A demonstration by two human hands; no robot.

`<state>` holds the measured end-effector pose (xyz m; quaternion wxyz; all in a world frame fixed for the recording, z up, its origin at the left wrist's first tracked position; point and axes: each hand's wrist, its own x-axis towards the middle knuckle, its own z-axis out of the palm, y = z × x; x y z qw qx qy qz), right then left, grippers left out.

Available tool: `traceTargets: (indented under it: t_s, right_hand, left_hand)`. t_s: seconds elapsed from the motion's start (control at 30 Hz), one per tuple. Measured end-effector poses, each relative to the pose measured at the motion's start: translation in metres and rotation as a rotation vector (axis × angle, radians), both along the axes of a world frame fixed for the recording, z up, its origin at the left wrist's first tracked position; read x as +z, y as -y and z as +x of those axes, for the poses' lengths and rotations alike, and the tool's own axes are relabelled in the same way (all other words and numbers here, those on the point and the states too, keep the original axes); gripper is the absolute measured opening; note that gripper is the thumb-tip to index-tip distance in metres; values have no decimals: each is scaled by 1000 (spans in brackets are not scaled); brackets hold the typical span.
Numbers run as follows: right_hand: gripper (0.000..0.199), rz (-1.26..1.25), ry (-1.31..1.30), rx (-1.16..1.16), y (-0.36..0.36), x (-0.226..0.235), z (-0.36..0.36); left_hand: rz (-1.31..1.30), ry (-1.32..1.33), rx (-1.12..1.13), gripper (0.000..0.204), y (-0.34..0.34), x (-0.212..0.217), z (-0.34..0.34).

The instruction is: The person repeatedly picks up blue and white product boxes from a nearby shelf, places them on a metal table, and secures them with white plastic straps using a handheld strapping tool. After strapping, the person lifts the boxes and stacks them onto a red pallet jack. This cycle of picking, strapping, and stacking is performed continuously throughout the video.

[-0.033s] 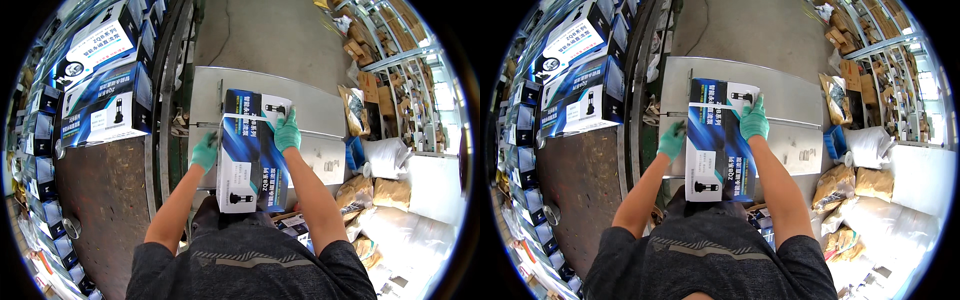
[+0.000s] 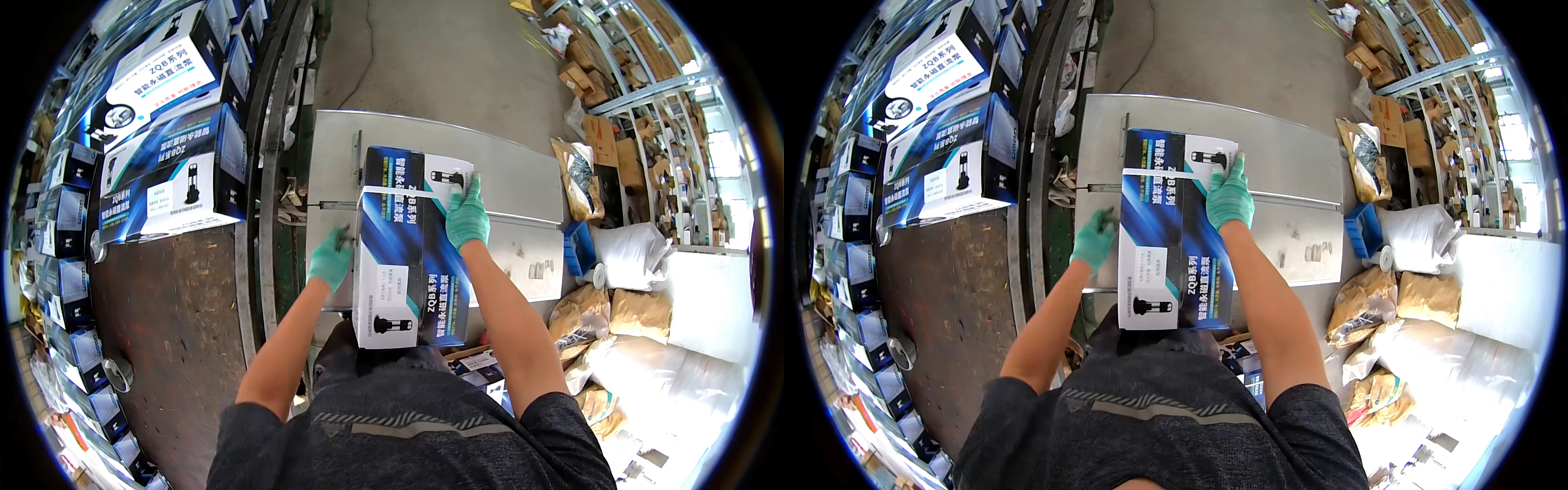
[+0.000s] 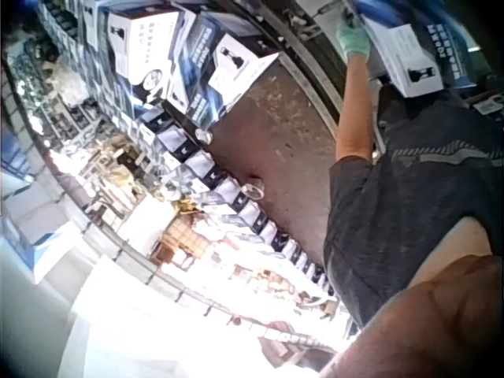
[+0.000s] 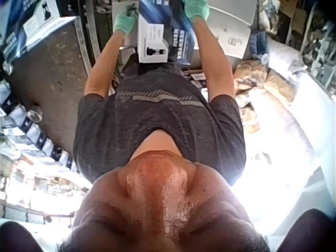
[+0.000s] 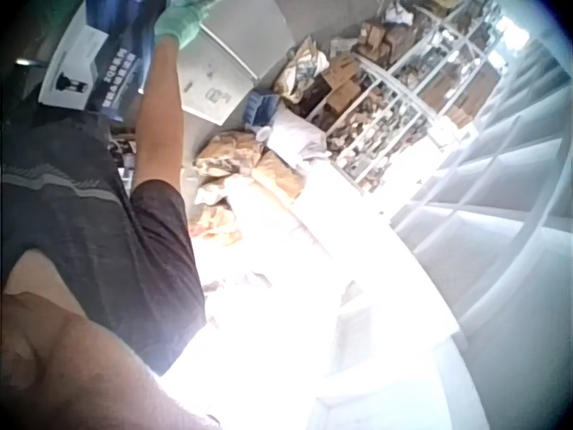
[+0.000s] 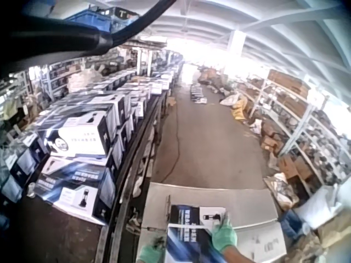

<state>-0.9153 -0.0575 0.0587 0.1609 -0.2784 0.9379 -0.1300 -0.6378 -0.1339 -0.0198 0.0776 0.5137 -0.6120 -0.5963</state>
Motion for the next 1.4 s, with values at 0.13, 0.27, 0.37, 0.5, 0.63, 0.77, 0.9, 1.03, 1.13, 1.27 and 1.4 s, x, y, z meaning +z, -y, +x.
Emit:
traceTargets:
  t_s: [0.13, 0.27, 0.37, 0.5, 0.63, 0.77, 0.9, 1.03, 1.13, 1.27, 1.4]
  right_hand:
    - [73, -13, 20, 0, 8, 8, 4]
    - [71, -90, 66, -10, 5, 5, -1]
    - [70, -273, 154, -66, -21, -15, -16]
    - [68, -375, 342, -92, -86, -49, -10]
    - [55, -643, 1334, -635, -179, -61, 44]
    - [50, -436, 1069, 1, -286, -230, 51]
    - [42, -444, 1444, -407, -251, -194, 70]
    - [42, -568, 1275, -204, -245, -155, 75]
    - [48, -444, 1439, -266, -234, -95, 40]
    - [54, -323, 938, 203, -195, -75, 0]
    - [77, -270, 1060, 170, -127, -69, -27]
  left_hand:
    - [-90, 84, -102, 48, -58, -66, 67]
    - [246, -24, -111, 51, -101, -91, 90]
    - [502, -199, 20, 53, -107, -50, 68]
    - [530, -367, 87, 50, -122, -116, 80]
    - [868, -447, 318, 45, -127, -103, 70]
    - [976, -412, 334, 45, -128, -82, 64]
    - [947, -363, 373, 47, -131, -81, 76]
    - [911, -319, 395, 48, -128, -68, 80]
    - [876, -297, 401, 50, -113, -56, 70]
    - [785, -288, 362, 52, -68, -38, 38]
    - [792, -337, 274, 56, -20, -35, 20]
